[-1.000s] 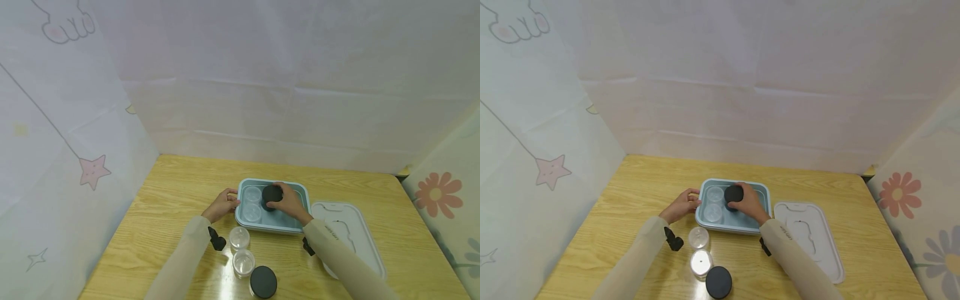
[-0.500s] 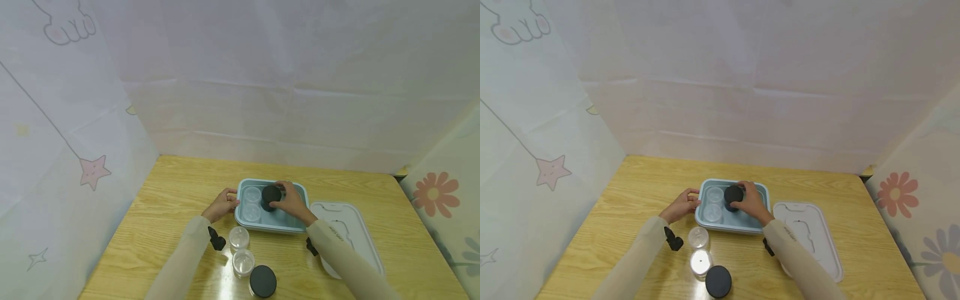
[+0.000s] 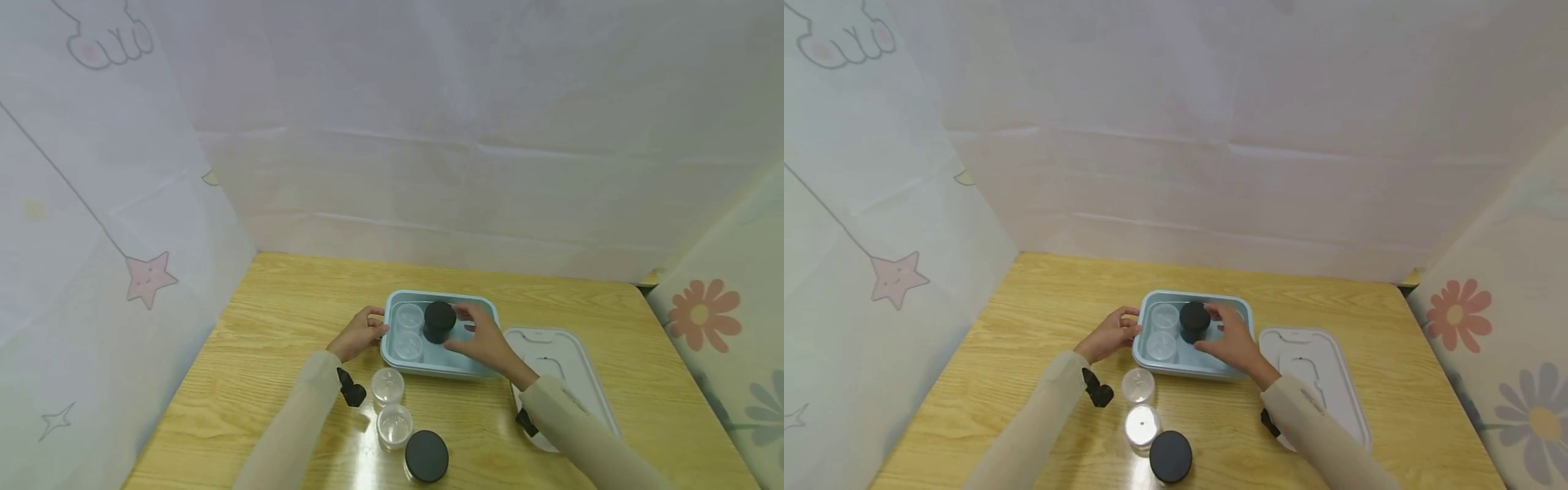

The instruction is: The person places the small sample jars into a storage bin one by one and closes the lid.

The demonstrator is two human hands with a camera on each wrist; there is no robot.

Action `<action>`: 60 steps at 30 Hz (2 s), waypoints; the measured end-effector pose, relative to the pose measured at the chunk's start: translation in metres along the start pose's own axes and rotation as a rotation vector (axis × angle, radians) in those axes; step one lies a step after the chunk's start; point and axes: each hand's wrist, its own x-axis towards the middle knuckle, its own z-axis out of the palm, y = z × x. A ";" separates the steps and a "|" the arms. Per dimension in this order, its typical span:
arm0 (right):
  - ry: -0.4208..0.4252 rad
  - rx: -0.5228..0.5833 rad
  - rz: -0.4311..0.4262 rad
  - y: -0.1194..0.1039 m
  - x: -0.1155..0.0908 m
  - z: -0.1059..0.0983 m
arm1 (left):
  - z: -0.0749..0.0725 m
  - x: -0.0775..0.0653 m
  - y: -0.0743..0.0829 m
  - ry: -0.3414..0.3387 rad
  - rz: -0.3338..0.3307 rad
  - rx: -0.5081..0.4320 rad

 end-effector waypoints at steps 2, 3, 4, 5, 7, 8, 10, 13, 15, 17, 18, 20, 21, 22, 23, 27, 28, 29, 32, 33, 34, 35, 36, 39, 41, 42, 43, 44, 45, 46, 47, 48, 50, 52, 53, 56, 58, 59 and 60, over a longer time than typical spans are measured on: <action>-0.015 0.004 -0.004 -0.004 -0.007 0.001 | 0.000 0.000 -0.001 -0.007 0.003 -0.001; -0.023 0.006 -0.005 -0.006 -0.010 0.002 | -0.001 0.001 -0.001 -0.009 0.003 -0.001; -0.033 0.008 -0.007 -0.008 -0.013 0.002 | -0.001 0.001 -0.001 -0.010 0.003 -0.001; -0.041 0.007 -0.007 -0.009 -0.016 0.003 | -0.001 0.001 -0.001 -0.011 0.002 -0.001; -0.053 0.003 -0.012 -0.012 -0.021 0.004 | -0.001 0.000 0.000 -0.009 0.003 0.005; -0.055 0.006 -0.015 -0.013 -0.024 0.004 | 0.000 0.000 0.001 -0.006 0.001 0.006; -0.056 0.012 -0.025 -0.016 -0.029 0.005 | 0.000 -0.001 0.002 0.001 -0.004 0.007; -0.055 0.020 -0.047 -0.021 -0.037 0.007 | 0.001 -0.002 0.004 0.007 -0.014 0.006; -0.062 0.028 -0.066 -0.023 -0.042 0.009 | 0.001 -0.003 0.004 0.006 -0.012 0.012; -0.074 0.033 -0.078 -0.026 -0.047 0.011 | 0.001 -0.003 0.004 0.003 -0.011 0.017; -0.082 0.043 -0.082 -0.027 -0.050 0.012 | 0.001 -0.003 0.004 0.001 -0.010 0.020; -0.103 0.067 -0.084 -0.029 -0.055 0.014 | 0.001 -0.002 0.005 -0.001 -0.012 0.024; -0.112 0.077 -0.085 -0.030 -0.057 0.015 | 0.001 -0.002 0.005 -0.001 -0.012 0.027; -0.121 0.088 -0.087 -0.031 -0.060 0.016 | 0.001 -0.002 0.005 0.000 -0.010 0.033; -0.127 0.106 -0.091 -0.031 -0.062 0.017 | 0.001 -0.002 0.005 0.002 -0.007 0.039; -0.157 0.104 -0.086 -0.032 -0.072 0.022 | 0.001 -0.003 0.007 0.011 0.002 0.055; -0.163 0.096 -0.080 -0.032 -0.075 0.023 | 0.001 -0.003 0.007 0.014 0.002 0.057; -0.172 0.097 -0.070 -0.032 -0.077 0.025 | 0.001 -0.004 0.008 0.016 0.000 0.056; -0.208 0.103 -0.054 -0.031 -0.084 0.030 | 0.002 -0.004 0.009 0.023 -0.007 0.052; -0.217 0.109 -0.056 -0.031 -0.086 0.032 | 0.002 -0.004 0.009 0.027 -0.010 0.050; -0.223 0.113 -0.067 -0.031 -0.088 0.034 | 0.002 -0.004 0.008 0.030 -0.011 0.051; -0.228 0.118 -0.080 -0.031 -0.090 0.036 | 0.002 -0.004 0.008 0.031 -0.012 0.050; -0.230 0.115 -0.096 -0.031 -0.092 0.038 | 0.002 -0.003 0.008 0.033 -0.014 0.050; -0.216 0.085 -0.142 -0.031 -0.098 0.045 | 0.001 -0.002 0.007 0.029 -0.022 0.045; -0.210 0.072 -0.167 -0.031 -0.102 0.049 | 0.001 -0.002 0.007 0.024 -0.025 0.045; -0.208 0.063 -0.175 -0.031 -0.103 0.051 | 0.001 -0.002 0.007 0.024 -0.029 0.043; -0.206 0.052 -0.187 -0.030 -0.104 0.053 | 0.001 -0.002 0.006 0.022 -0.029 0.042; -0.207 0.047 -0.198 -0.031 -0.106 0.055 | 0.001 -0.002 0.006 0.023 -0.031 0.041; -0.209 0.041 -0.205 -0.031 -0.107 0.056 | 0.001 -0.002 0.006 0.024 -0.031 0.041; -0.213 0.038 -0.212 -0.031 -0.108 0.057 | 0.001 -0.002 0.007 0.025 -0.034 0.042; -0.219 0.032 -0.219 -0.031 -0.109 0.059 | 0.002 -0.002 0.007 0.026 -0.036 0.040; -0.228 0.033 -0.220 -0.031 -0.110 0.059 | 0.001 -0.002 0.007 0.028 -0.038 0.036; -0.246 0.036 -0.225 -0.031 -0.112 0.061 | 0.002 -0.002 0.007 0.029 -0.037 0.038; -0.261 0.038 -0.229 -0.030 -0.114 0.062 | 0.002 -0.002 0.007 0.032 -0.033 0.037; -0.267 0.039 -0.231 -0.029 -0.114 0.063 | 0.002 -0.002 0.006 0.033 -0.029 0.036; -0.273 0.044 -0.241 -0.027 -0.116 0.064 | 0.002 -0.002 0.006 0.032 -0.024 0.029; -0.282 0.058 -0.242 -0.025 -0.117 0.066 | 0.002 -0.002 0.006 0.025 -0.020 0.030; -0.287 0.068 -0.244 -0.024 -0.117 0.067 | 0.002 -0.002 0.006 0.021 -0.019 0.030; -0.294 0.080 -0.247 -0.024 -0.118 0.068 | 0.002 -0.002 0.006 0.018 -0.019 0.032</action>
